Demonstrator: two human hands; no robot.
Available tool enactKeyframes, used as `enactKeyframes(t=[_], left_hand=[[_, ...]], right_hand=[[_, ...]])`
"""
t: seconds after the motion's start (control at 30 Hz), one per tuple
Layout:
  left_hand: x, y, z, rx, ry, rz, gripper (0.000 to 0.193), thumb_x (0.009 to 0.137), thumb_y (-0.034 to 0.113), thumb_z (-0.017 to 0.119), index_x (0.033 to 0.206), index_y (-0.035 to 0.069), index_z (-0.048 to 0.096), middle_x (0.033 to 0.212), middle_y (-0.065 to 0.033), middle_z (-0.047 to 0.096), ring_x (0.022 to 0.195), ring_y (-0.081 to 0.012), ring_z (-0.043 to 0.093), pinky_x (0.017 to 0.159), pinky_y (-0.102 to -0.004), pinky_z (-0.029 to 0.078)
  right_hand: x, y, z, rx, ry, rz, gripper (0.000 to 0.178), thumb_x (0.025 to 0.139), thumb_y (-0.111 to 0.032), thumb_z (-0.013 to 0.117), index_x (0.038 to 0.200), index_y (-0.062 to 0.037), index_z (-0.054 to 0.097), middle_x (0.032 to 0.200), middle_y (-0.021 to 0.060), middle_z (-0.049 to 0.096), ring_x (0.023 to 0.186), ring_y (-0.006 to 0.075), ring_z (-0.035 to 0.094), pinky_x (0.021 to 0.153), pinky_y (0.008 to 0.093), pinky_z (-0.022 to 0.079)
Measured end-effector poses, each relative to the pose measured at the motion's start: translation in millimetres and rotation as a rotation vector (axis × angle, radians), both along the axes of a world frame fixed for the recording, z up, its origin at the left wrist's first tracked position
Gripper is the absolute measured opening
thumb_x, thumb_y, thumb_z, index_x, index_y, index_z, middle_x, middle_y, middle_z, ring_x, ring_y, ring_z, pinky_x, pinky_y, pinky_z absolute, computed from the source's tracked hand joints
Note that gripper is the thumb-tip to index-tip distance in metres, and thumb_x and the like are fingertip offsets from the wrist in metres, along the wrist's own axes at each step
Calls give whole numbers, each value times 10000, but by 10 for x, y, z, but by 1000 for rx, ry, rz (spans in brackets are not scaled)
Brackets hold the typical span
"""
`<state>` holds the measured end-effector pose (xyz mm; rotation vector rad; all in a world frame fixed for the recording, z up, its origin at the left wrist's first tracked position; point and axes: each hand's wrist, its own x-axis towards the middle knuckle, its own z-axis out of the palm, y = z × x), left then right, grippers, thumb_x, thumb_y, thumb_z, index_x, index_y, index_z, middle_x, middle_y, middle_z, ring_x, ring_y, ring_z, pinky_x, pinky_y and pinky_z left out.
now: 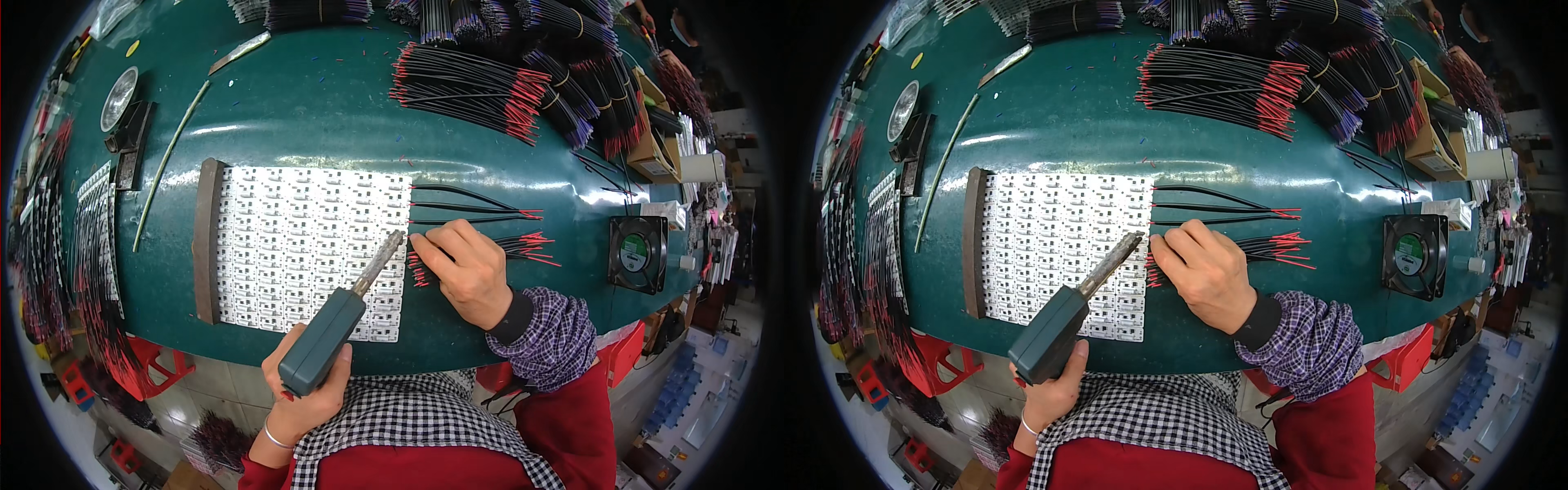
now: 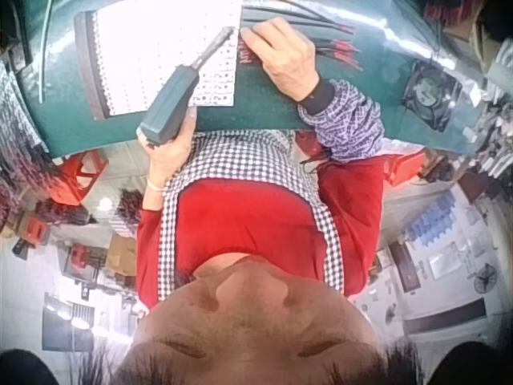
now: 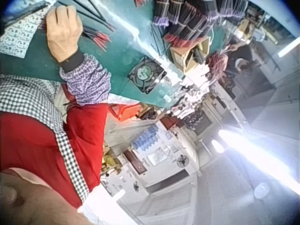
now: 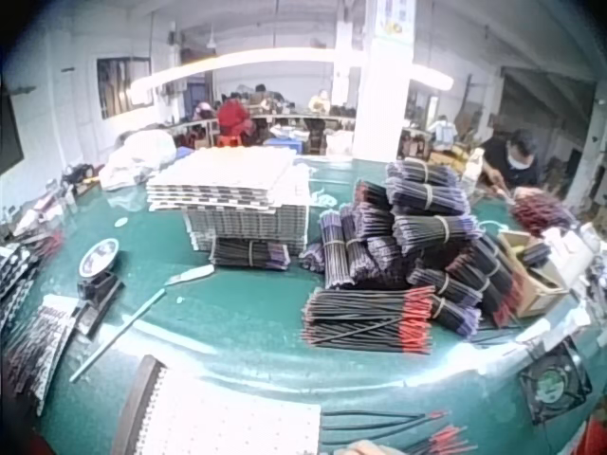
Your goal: The person solders wires onto a circuit board using a soldering tool, moves the finished board onto a stack, places a new circuit board onto the table, and solders wires onto it.
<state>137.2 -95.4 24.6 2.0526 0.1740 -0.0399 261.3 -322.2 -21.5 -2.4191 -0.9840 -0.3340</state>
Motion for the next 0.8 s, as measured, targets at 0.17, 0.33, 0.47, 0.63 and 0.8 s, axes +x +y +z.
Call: enactKeyframes(t=[0.17,0.33,0.47,0.63,0.8], left_hand=[[-42,1,-38,-26,-24,39,137,751,-58,733,883,-66,700,796,-111,655,596,-152,600,528,-265,467],[-16,-2,32,-19,6,3,152,754,-59,734,902,-76,701,843,-136,677,636,-157,633,571,-256,496],[-8,-14,25,-40,18,9,125,764,-55,737,883,-63,700,826,-126,671,634,-150,624,569,-261,488],[-32,8,6,14,-35,-44,101,775,-47,737,866,-54,696,806,-108,662,620,-150,612,557,-270,481],[-185,63,-66,-65,19,50,215,791,-29,756,998,-41,697,860,-105,675,628,-135,605,563,-269,491]], right_hand=[[16,4,-4,30,-1,-7,364,629,67,652,984,7,703,884,75,635,799,231,642,618,327,539],[82,-44,-73,47,-41,23,266,698,-26,662,962,-31,695,870,32,607,800,179,631,576,288,510],[103,-45,-77,98,-19,38,266,681,1,678,944,-31,704,851,35,618,784,182,635,558,292,515],[99,-43,-61,97,-26,49,265,679,-8,686,942,-31,705,865,36,630,793,183,637,562,289,515],[90,-47,-47,60,-47,57,280,680,-23,687,959,-31,702,885,33,639,819,183,640,576,285,515]])
